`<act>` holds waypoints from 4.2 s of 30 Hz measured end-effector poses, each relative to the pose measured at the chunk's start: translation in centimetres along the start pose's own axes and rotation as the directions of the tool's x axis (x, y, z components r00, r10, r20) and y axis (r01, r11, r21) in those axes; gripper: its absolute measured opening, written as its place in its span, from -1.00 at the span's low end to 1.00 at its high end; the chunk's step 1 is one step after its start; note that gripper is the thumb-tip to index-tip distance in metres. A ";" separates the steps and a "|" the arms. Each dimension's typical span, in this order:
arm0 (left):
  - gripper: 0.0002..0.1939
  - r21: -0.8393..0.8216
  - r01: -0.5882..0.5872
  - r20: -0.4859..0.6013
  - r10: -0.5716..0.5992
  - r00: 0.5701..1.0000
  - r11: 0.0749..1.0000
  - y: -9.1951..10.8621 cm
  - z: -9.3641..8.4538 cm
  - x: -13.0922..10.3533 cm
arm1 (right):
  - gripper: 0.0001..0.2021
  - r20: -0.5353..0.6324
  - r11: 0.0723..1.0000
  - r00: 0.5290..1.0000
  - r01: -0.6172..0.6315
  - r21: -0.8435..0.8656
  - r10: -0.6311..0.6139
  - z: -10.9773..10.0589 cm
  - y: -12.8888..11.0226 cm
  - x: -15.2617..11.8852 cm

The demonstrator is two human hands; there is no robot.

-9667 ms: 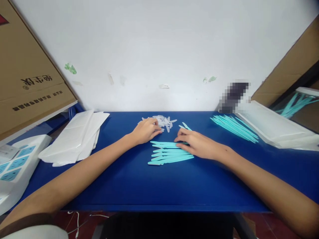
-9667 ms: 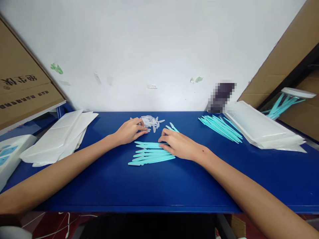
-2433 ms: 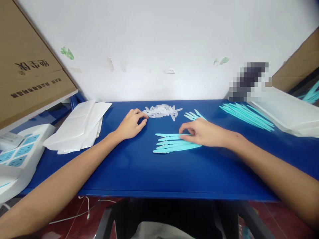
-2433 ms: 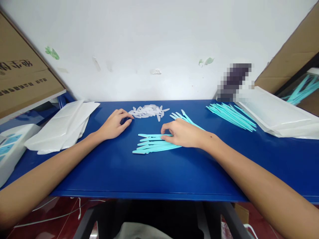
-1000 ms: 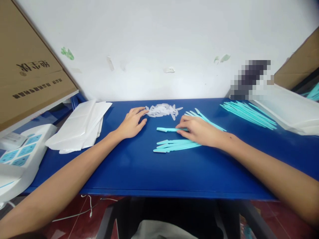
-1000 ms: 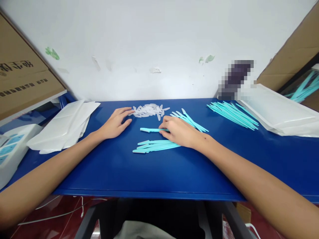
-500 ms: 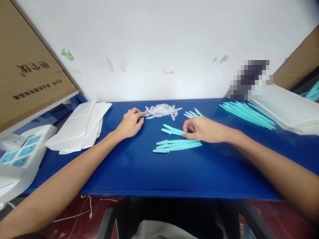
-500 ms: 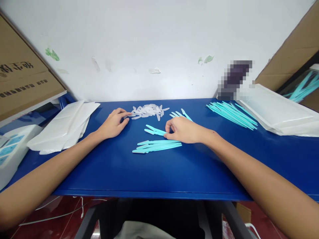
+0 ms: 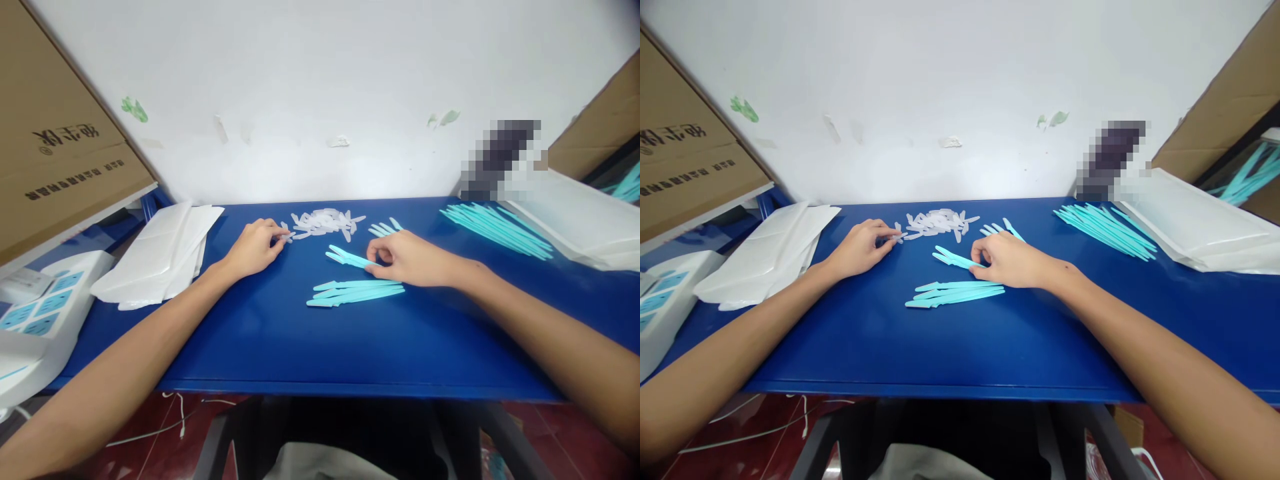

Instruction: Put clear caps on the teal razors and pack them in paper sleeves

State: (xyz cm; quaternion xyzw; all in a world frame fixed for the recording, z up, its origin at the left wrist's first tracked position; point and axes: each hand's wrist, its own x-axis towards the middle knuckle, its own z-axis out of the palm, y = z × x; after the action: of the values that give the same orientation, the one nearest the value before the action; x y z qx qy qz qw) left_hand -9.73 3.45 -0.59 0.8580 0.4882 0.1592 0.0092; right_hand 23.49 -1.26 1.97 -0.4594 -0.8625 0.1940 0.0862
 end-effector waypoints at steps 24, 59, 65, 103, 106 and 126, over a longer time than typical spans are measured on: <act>-0.73 -0.276 -0.153 -0.202 0.098 0.975 0.949 0.8 -1.9 -0.8 | -0.84 -0.006 0.999 1.000 0.002 -0.033 -0.002 0.4 0.1 -0.2; -0.58 0.078 -0.250 0.180 0.233 0.956 0.965 0.6 -3.7 -1.1 | -0.82 -0.350 0.992 0.934 0.030 -0.126 -0.072 1.2 1.3 0.5; -0.67 0.021 -0.290 0.176 0.282 0.943 0.957 -0.2 -3.2 -0.9 | -0.80 -0.436 0.997 0.897 0.043 -0.071 -0.069 1.4 1.5 0.6; -0.93 -0.341 -0.271 0.029 0.298 0.954 0.900 3.2 0.0 -0.9 | -0.67 -0.248 0.972 0.948 0.157 -0.177 -0.199 1.8 0.6 0.6; -0.94 -0.347 -0.262 0.025 0.288 0.957 0.901 3.1 0.1 -0.9 | -0.66 -0.260 0.971 0.944 0.162 -0.178 -0.205 1.7 0.6 0.6; -0.85 -0.601 -0.127 -0.035 0.133 0.990 0.789 4.5 1.0 -0.7 | -0.68 -0.106 0.954 0.976 0.161 -0.251 -0.192 2.1 -0.3 0.5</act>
State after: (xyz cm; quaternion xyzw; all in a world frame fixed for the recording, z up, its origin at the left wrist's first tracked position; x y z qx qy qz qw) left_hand -6.03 0.61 -1.00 0.8430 0.3520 0.3020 0.2723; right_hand 22.26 -1.56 0.16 -0.3990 -0.9099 0.0491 0.1022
